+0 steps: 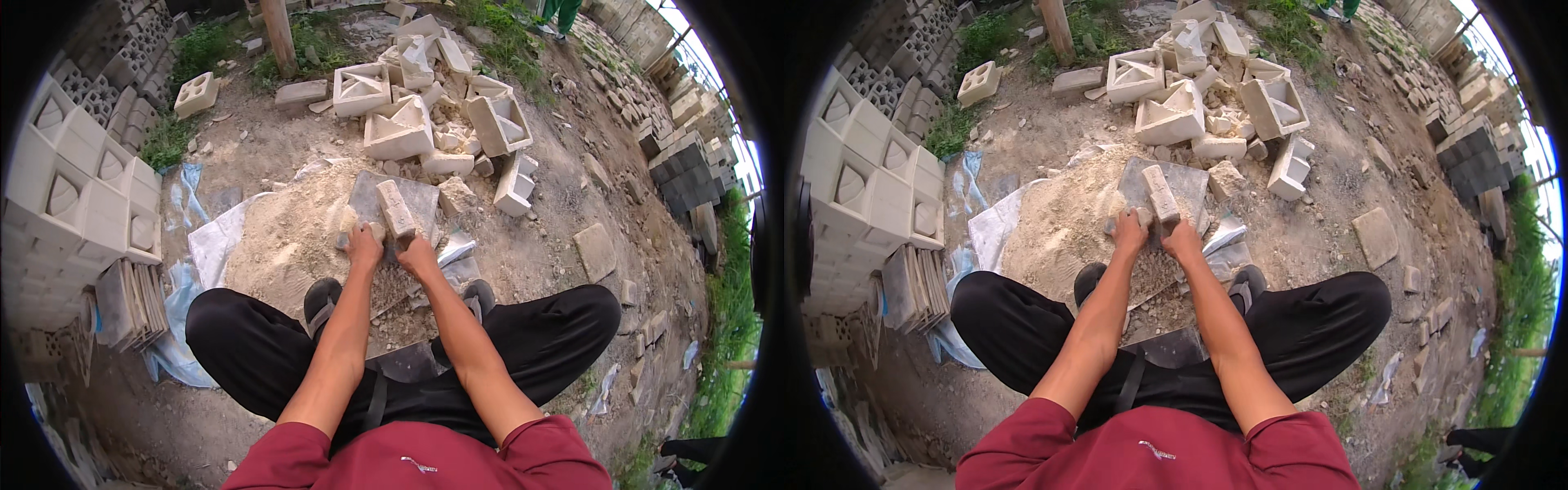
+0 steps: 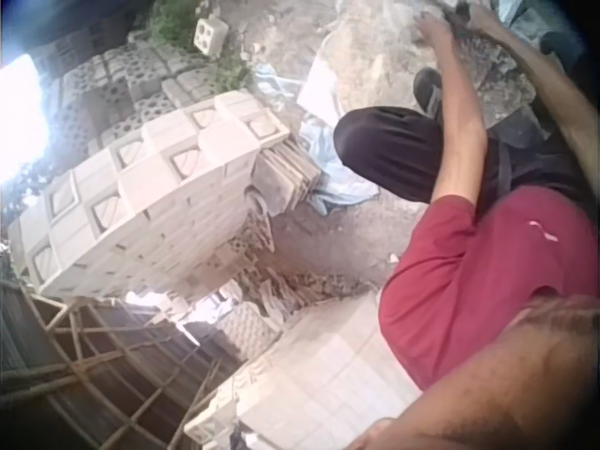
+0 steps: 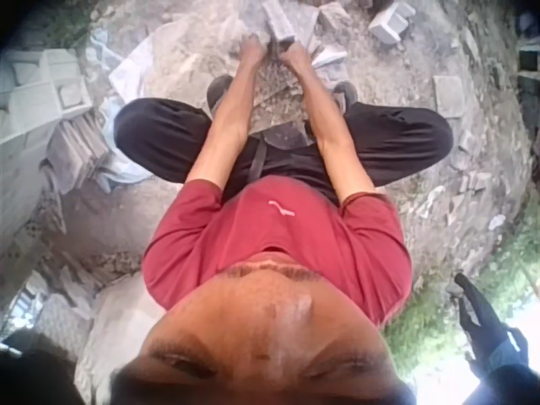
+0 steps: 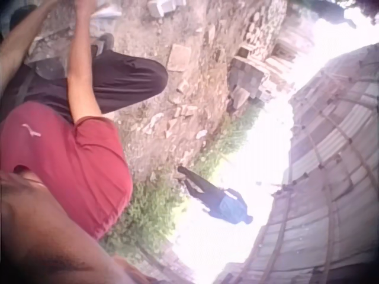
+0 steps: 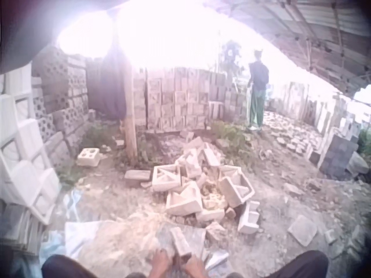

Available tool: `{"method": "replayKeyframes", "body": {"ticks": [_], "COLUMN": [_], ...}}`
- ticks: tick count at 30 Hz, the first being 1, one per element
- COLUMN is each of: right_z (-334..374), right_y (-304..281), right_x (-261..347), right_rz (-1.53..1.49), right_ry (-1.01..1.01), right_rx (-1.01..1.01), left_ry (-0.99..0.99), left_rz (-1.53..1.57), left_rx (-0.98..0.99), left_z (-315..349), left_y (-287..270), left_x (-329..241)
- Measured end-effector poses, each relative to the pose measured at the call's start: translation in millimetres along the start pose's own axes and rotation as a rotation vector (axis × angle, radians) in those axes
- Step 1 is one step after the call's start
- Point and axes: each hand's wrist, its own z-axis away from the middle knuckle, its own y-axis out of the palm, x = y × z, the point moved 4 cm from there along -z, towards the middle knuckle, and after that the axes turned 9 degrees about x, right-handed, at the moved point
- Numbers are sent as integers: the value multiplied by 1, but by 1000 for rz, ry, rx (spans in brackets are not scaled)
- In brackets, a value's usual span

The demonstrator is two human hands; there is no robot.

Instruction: The person uses a hammer to strike a concrete block held by hand, breaking off small pieces over a pile of sand.

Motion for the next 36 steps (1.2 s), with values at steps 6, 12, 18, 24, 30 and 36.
{"method": "replayKeyframes", "body": {"ticks": [6, 12, 18, 24, 30, 36], "right_z": [-19, 11, -2, -7, 23, -13], "right_y": [-31, -15, -18, -31, -2, -44], "right_x": [18, -8, -27, -1, -30, -9], "right_rz": [-308, -369, -27, -292, -13, 13], "right_ry": [59, -38, 115, 65, 100, 48], "right_rx": [301, -247, 104, 64, -56, 83], "left_ry": [-15, -7, -30, 1, -10, 6], "left_rz": [39, 60, 73, 50, 41, 25], "left_rx": [14, 1, 36, -39, -65, -65], "left_z": [0, 6, 4, 3, 2, -4], "left_y": [-4, -4, -8, 0, 0, 3], "left_x": [3, 3, -3, 7, 4, 6]}}
